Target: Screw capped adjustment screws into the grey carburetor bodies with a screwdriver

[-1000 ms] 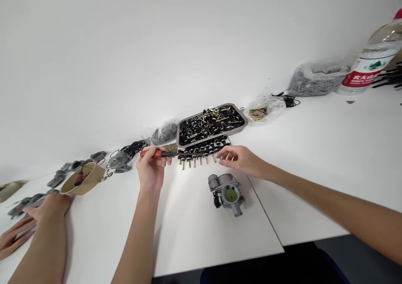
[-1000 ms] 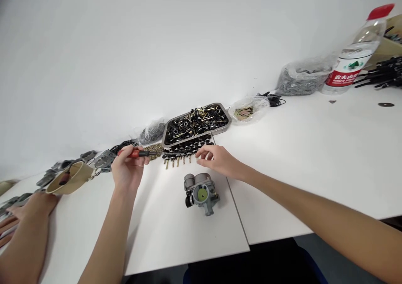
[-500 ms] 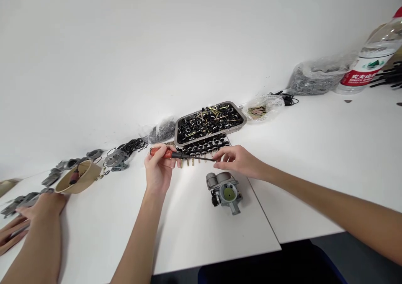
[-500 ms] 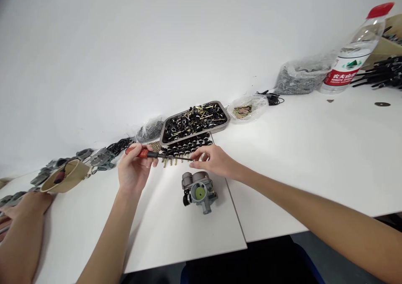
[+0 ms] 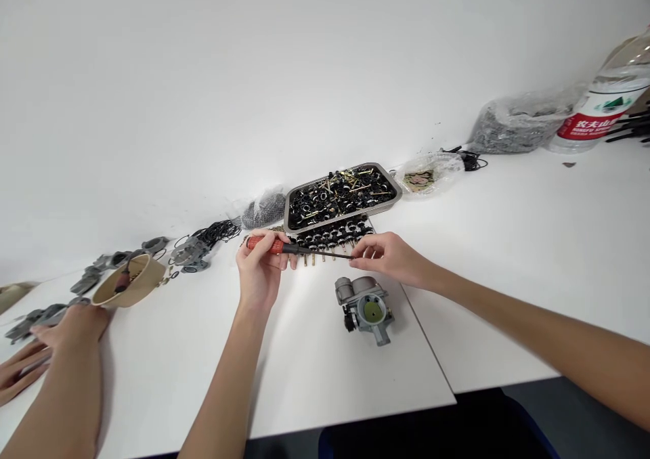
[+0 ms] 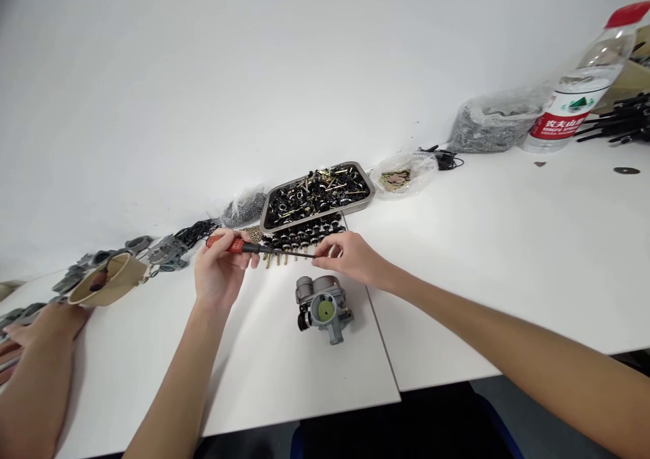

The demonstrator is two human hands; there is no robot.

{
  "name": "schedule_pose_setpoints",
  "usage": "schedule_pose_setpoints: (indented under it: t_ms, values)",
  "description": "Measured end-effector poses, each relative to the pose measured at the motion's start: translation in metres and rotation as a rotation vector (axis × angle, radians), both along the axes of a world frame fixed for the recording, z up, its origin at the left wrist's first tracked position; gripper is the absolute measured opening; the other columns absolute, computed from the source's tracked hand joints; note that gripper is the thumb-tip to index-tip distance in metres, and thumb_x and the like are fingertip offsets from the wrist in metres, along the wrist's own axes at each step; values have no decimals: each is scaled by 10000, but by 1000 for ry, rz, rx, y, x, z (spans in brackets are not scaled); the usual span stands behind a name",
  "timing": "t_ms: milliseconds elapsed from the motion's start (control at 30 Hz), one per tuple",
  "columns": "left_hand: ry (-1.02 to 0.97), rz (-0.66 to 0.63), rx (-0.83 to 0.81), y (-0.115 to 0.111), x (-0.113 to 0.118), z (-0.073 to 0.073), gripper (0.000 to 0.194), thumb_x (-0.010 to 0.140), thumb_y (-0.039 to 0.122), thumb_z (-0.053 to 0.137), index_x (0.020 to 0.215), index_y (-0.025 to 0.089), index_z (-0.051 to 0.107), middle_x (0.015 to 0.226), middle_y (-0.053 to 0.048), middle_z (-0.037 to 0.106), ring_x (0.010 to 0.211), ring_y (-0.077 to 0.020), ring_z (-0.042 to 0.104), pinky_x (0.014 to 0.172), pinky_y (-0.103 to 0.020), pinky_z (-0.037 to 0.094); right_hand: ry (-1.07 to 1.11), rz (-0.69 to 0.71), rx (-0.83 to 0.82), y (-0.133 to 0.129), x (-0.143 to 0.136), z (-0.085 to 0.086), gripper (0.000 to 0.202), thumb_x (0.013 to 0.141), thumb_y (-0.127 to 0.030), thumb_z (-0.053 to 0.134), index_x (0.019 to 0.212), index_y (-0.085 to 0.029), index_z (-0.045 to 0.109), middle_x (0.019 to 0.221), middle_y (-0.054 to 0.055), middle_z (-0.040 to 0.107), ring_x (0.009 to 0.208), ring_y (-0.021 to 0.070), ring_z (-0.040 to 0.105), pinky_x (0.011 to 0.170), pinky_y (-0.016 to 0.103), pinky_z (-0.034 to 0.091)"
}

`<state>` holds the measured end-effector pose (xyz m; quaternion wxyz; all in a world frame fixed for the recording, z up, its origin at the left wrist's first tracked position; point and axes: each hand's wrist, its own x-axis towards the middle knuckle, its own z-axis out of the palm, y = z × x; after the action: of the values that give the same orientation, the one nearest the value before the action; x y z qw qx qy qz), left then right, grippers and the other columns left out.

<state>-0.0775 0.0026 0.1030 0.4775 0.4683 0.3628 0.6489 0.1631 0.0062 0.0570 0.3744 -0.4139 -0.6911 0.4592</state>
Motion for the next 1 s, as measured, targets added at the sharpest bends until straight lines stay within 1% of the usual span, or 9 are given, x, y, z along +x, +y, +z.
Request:
schedule_pose_setpoints:
  t_ms: [133,267,467,600,667,767,867,933,1000]
  values:
    - [14,-9,14,-1,1,1,169,774,217,674,727,150,527,736,-36,652,396,-95,454,406,-285,444,-17,-25,-2,-1,0,1,222,759,-387,726,796,-169,713,760,41,679,686,156,591,636,302,473]
    - [32,-25,38,-2,1,0,143,793,196,655,732,150,534,744,-38,655,391,-98,460,407,-290,446,-27,-30,4,-1,0,0,212,751,-379,729,775,-170,704,789,44,691,705,160,594,646,308,472]
    - [62,-41,79,-2,2,-1,138,807,195,650,746,149,535,750,-43,655,397,-99,473,409,-293,455,-76,-50,80,-1,0,-1,157,767,-334,719,751,-179,696,832,38,695,708,150,580,661,313,458]
    - [132,-88,141,-6,4,0,142,826,204,657,777,153,534,790,-49,661,413,-103,504,413,-300,479,-95,-65,115,-1,0,0,103,759,-275,718,726,-181,695,810,31,683,694,147,572,645,307,449]
    - [170,-139,166,-6,8,4,146,827,205,666,803,161,530,816,-48,665,419,-106,520,411,-301,491,-94,-79,108,0,2,-1,82,743,-249,729,711,-179,701,798,28,681,697,148,576,652,307,450]
    - [233,-240,199,-2,18,21,181,813,213,697,833,173,522,825,-40,664,421,-102,528,406,-293,503,-35,-79,30,4,5,-1,100,705,-268,772,714,-179,726,782,26,693,713,157,595,673,311,458]
    - [336,-345,264,4,31,50,224,791,222,738,843,174,525,810,-39,669,424,-90,529,399,-258,497,88,-74,-109,6,8,2,204,651,-334,826,759,-178,751,766,30,704,737,172,616,697,317,468]
    - [401,-401,308,6,39,69,231,785,223,750,851,173,534,795,-40,674,428,-85,532,386,-227,474,170,-60,-183,6,9,6,255,611,-344,854,773,-175,754,753,30,703,731,169,613,706,316,469]
    - [449,-427,347,4,44,84,219,790,219,749,860,173,547,784,-39,677,434,-82,536,383,-211,464,220,-23,-229,5,10,11,275,589,-343,869,763,-171,745,740,26,696,702,155,592,692,310,461]
